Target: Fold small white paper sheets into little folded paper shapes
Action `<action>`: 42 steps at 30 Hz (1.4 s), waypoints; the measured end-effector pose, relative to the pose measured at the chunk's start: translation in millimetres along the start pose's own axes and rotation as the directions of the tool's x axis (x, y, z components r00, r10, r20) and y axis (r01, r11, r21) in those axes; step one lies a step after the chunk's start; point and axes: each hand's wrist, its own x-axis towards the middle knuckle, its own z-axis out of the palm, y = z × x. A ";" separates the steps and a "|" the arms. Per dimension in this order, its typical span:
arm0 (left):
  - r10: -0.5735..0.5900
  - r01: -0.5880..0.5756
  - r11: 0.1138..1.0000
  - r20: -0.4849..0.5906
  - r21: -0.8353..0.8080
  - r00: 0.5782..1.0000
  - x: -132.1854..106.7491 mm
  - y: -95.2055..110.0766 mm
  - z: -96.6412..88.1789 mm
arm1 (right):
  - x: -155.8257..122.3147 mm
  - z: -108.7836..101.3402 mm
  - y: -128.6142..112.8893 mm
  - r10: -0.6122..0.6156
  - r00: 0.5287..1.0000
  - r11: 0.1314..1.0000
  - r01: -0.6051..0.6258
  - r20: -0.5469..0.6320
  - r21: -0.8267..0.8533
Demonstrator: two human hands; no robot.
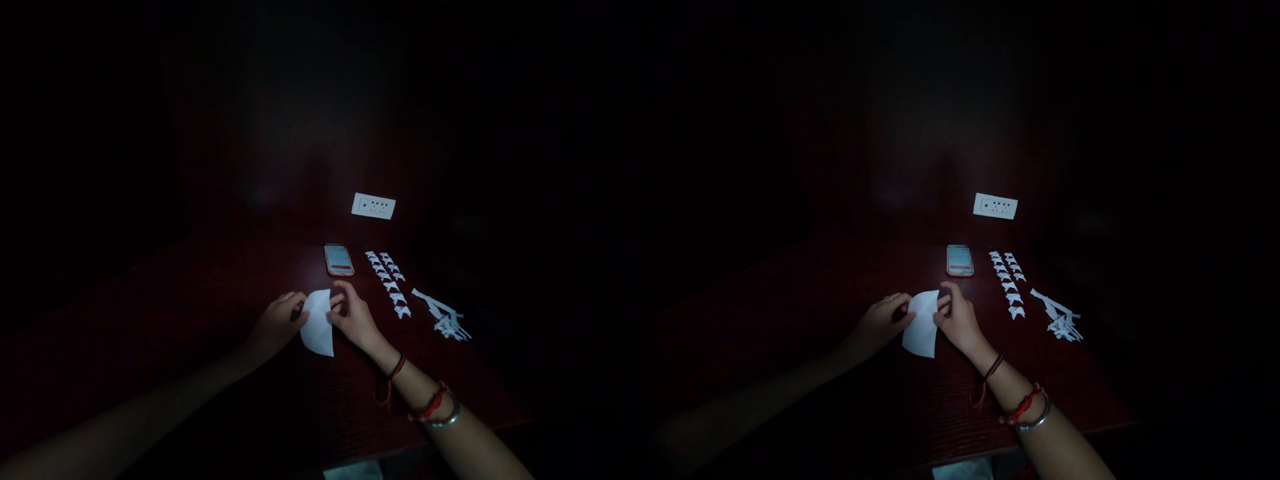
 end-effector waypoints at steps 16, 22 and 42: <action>-0.105 0.130 0.977 0.151 -0.166 0.983 1.2 -8.5 4.5 | -7.2 -2.3 -12.2 -0.057 0.957 0.967 0.124 0.284 -0.224; -0.085 0.138 0.965 0.230 -0.224 0.970 -2.3 -6.4 -0.7 | -6.6 -4.5 -13.9 -0.087 0.950 0.965 0.155 0.301 -0.210; -0.052 0.077 0.985 0.160 -0.153 0.986 -3.5 -0.4 2.9 | -8.0 -2.2 -18.3 -0.029 0.965 0.955 0.104 0.261 -0.277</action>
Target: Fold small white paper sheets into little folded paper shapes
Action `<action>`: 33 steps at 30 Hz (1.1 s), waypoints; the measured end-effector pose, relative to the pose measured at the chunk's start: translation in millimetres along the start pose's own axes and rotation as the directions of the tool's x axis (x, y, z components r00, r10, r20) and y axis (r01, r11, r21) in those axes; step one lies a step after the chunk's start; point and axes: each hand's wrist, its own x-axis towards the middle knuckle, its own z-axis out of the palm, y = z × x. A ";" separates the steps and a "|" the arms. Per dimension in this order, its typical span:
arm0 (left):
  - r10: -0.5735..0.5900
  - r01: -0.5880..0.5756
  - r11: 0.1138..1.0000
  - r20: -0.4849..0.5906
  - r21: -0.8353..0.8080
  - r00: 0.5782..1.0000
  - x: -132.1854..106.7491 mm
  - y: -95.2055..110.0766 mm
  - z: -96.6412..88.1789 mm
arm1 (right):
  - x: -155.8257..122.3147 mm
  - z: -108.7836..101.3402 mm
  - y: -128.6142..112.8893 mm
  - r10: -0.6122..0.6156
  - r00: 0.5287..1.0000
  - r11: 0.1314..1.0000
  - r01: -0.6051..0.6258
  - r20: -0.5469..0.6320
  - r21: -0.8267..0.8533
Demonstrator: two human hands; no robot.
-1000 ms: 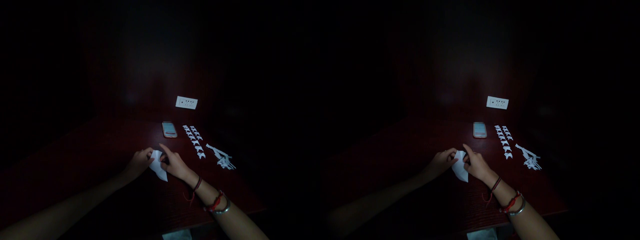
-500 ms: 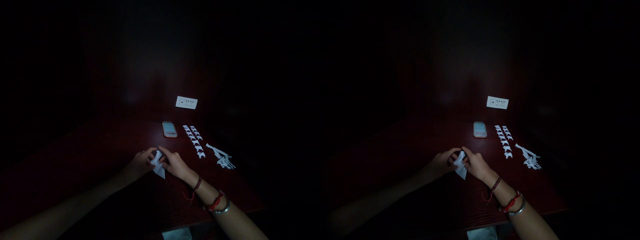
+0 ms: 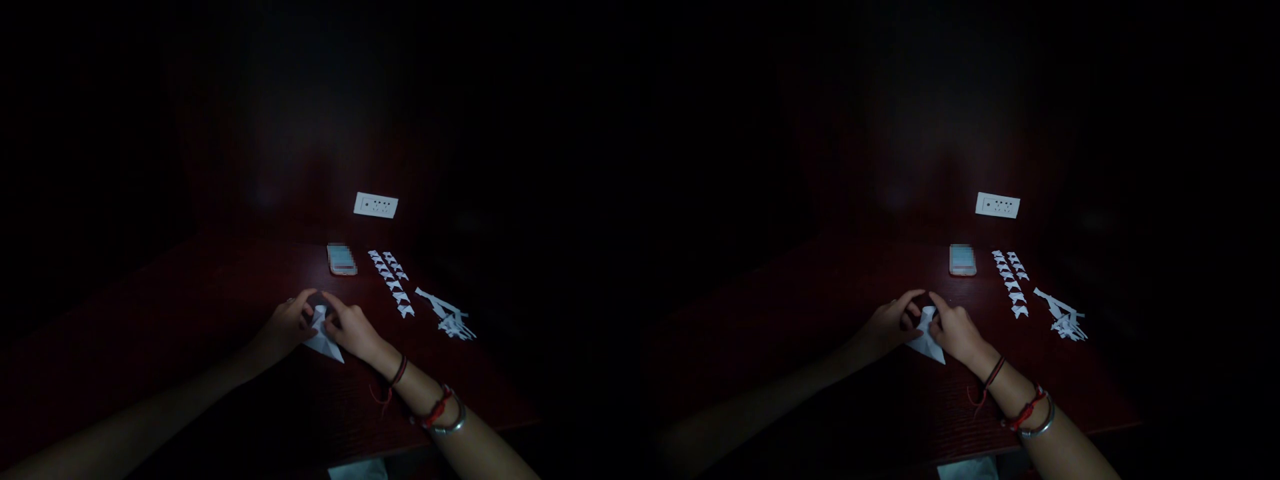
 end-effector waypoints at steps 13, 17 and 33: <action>0.006 0.015 0.994 -0.182 0.112 0.983 1.6 9.7 -3.0 | -1.1 0.1 -3.8 0.025 0.991 0.987 -0.046 -0.135 -0.155; 0.002 0.009 0.998 -0.172 0.062 0.985 2.6 9.9 3.2 | -2.7 -0.3 -9.3 0.044 0.996 0.975 -0.060 -0.074 -0.216; -0.052 0.052 0.998 -0.015 -0.034 0.999 -4.1 5.9 -2.5 | -1.0 1.4 -11.0 0.100 0.994 0.976 -0.109 -0.053 -0.190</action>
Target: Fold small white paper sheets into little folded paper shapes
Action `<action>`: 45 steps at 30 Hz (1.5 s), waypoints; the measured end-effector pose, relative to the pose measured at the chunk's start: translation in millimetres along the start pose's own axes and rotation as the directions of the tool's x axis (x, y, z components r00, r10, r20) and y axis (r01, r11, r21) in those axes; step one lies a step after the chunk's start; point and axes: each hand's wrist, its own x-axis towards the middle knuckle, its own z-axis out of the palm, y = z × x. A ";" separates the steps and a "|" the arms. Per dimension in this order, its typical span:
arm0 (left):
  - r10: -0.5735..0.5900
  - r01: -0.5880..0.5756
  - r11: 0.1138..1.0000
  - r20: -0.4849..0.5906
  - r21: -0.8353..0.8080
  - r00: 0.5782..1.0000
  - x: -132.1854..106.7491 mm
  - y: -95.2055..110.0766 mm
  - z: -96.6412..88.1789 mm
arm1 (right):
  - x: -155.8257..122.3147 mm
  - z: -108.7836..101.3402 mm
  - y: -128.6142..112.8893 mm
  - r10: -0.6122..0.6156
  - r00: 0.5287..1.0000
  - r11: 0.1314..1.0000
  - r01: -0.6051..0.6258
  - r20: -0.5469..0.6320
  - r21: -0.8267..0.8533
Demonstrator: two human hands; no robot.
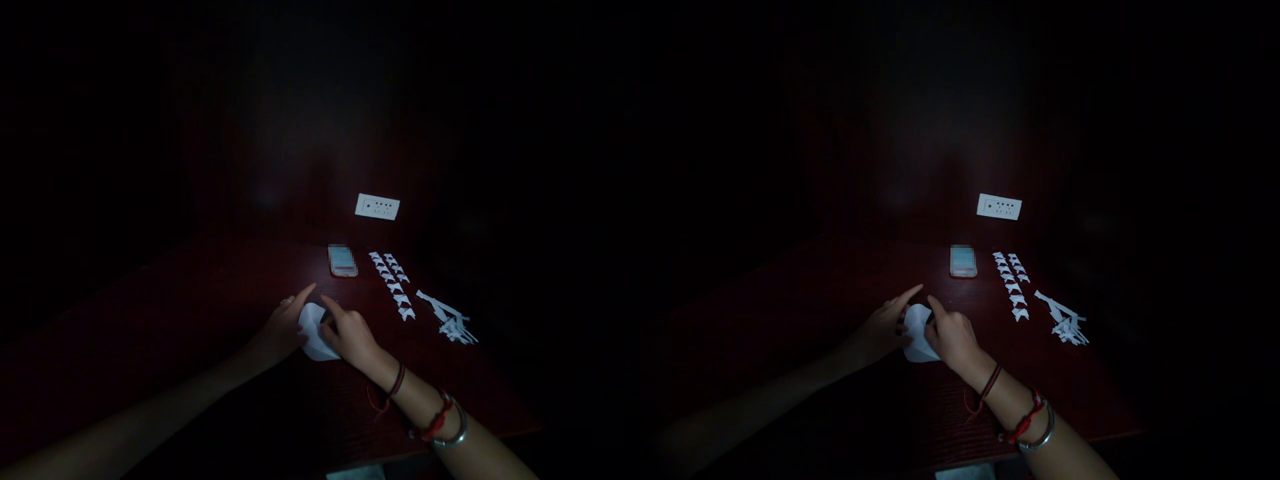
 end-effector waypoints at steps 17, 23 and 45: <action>0.124 -0.100 0.958 -0.076 0.268 0.989 1.2 -2.5 10.1 | 7.1 3.1 8.8 -0.062 0.998 0.987 0.064 -0.017 0.144; 0.136 -0.117 0.949 -0.046 0.291 0.990 0.1 -3.6 14.3 | 7.3 9.5 15.6 0.015 1.000 0.966 -0.013 -0.004 0.258; 0.004 -0.016 0.987 0.078 0.159 0.997 -3.7 6.9 -6.0 | 7.9 13.5 14.0 0.105 0.974 0.751 -0.209 0.199 0.627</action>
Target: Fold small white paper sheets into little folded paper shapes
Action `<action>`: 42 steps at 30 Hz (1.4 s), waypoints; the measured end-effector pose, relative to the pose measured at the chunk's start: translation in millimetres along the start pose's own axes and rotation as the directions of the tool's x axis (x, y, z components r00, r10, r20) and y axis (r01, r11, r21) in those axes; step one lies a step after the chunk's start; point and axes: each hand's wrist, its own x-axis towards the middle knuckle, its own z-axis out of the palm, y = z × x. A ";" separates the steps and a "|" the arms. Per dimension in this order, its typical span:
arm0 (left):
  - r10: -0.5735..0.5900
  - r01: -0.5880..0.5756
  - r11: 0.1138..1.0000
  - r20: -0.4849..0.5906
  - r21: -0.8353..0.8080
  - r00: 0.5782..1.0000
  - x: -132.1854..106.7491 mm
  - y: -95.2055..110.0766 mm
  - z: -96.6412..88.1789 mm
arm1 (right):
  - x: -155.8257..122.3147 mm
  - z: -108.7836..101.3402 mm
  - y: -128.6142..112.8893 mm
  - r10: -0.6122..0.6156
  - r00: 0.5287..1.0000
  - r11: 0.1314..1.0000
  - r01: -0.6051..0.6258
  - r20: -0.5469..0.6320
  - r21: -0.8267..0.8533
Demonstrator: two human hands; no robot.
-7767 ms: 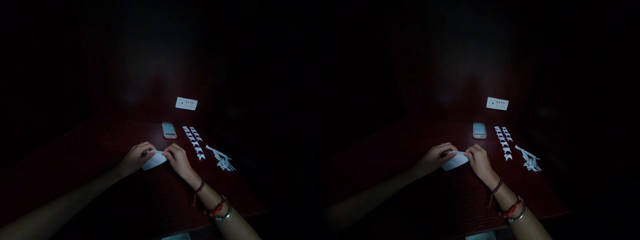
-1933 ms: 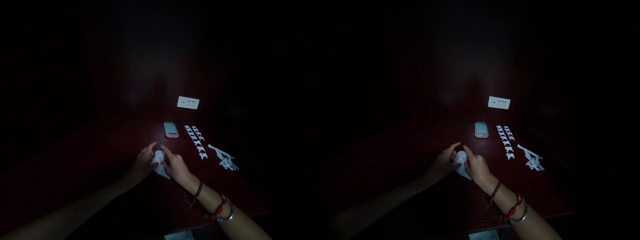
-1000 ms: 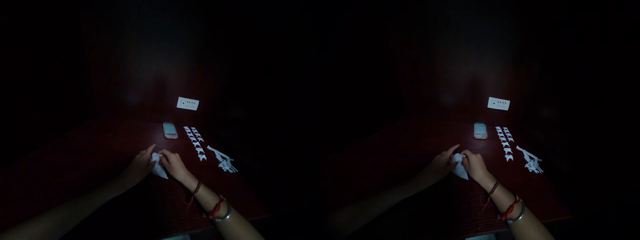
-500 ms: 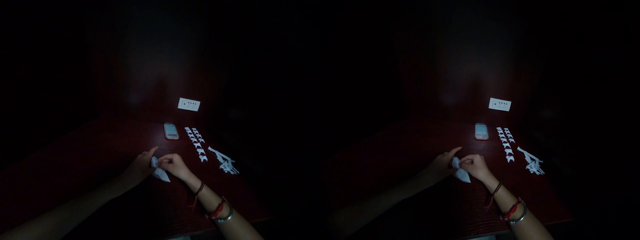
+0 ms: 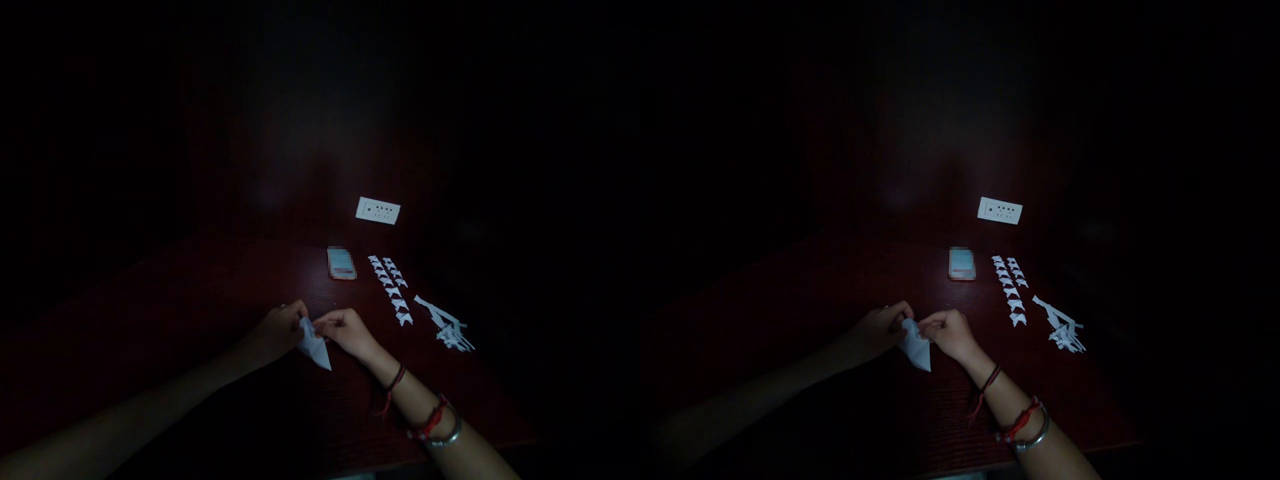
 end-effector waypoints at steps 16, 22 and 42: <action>0.066 -0.061 0.997 -0.097 0.056 0.993 -2.7 -0.6 7.2 | 1.1 3.2 2.3 0.004 0.998 1.000 -0.005 -0.055 -0.013; -0.039 0.030 0.990 -0.059 -0.136 0.997 -1.3 -3.3 9.4 | -0.8 4.4 5.1 -0.051 0.993 0.996 0.043 -0.104 -0.083; 0.046 -0.133 0.950 -0.293 -0.283 0.955 -1.4 19.7 -3.5 | -14.0 2.1 -27.2 -0.405 0.877 0.855 0.264 -0.258 -0.446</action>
